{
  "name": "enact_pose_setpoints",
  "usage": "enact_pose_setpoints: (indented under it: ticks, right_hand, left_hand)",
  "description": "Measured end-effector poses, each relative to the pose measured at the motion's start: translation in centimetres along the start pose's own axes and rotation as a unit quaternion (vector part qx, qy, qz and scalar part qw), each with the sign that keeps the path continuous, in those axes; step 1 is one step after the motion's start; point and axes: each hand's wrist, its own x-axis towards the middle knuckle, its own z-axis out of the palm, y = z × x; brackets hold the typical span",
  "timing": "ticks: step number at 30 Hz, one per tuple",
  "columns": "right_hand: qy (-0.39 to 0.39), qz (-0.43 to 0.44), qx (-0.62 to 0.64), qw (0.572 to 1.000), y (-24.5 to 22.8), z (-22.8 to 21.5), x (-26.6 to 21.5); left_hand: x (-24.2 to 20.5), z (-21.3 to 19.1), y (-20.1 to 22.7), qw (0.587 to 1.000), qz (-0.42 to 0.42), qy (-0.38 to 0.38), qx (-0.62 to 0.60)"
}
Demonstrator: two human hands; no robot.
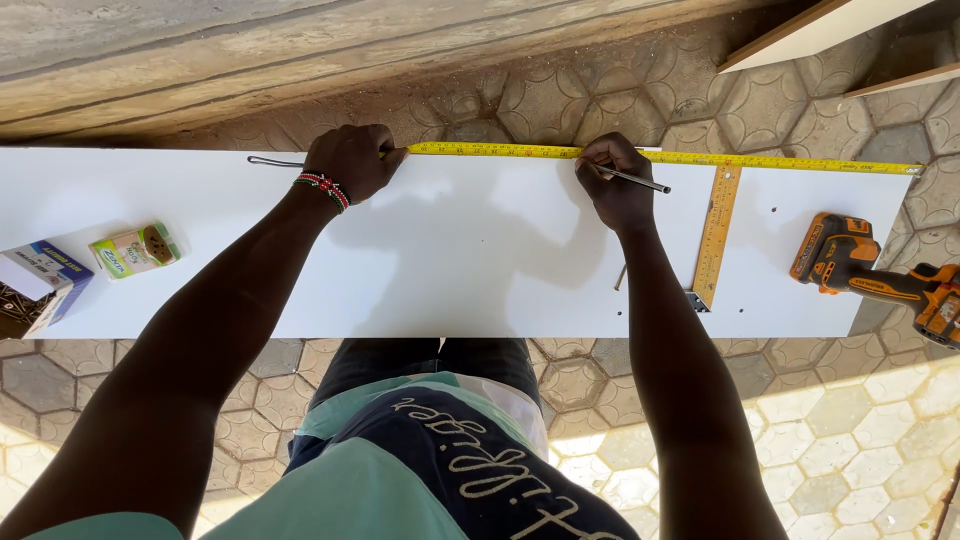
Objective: Measuring and marking dimensions on a white board using a tape measure and a pencil.
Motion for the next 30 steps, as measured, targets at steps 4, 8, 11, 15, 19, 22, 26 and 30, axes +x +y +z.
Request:
enact_pose_setpoints:
  ticks: [4,8,11,15,19,22,26,30]
  right_hand:
    - [-0.010,-0.015,0.033,0.999,-1.4,0.0,-0.6]
    - [-0.007,-0.024,0.033,0.999,-0.8,0.3,-0.9]
    - [-0.002,-0.023,0.035,0.999,-0.1,0.6,-1.1]
    - [0.016,-0.058,0.028,0.998,0.3,1.1,-1.6]
    - [0.034,-0.076,0.016,0.996,-0.5,2.0,-2.5]
    - [0.041,-0.096,0.027,0.994,-0.9,3.4,-2.8]
    - [0.007,-0.124,-0.036,0.992,-4.1,5.4,-2.6]
    - [-0.023,-0.160,-0.058,0.985,-5.4,6.3,-1.7]
  left_hand:
    - [-0.5,1.4,-0.3,1.000,0.009,0.027,0.012]
    - [-0.8,2.1,-0.3,0.999,0.011,0.047,0.022]
    - [-1.0,2.5,-0.6,0.998,0.023,0.064,0.017]
    - [-1.1,2.6,-0.7,0.995,0.048,0.087,-0.001]
    - [-1.3,3.0,-1.0,0.993,0.058,0.100,0.011]
    - [-1.4,3.1,-1.0,0.991,0.072,0.113,0.022]
    - [-2.0,3.5,-1.1,0.984,0.087,0.155,0.000]
    - [-2.2,3.3,-1.0,0.981,0.097,0.169,0.013]
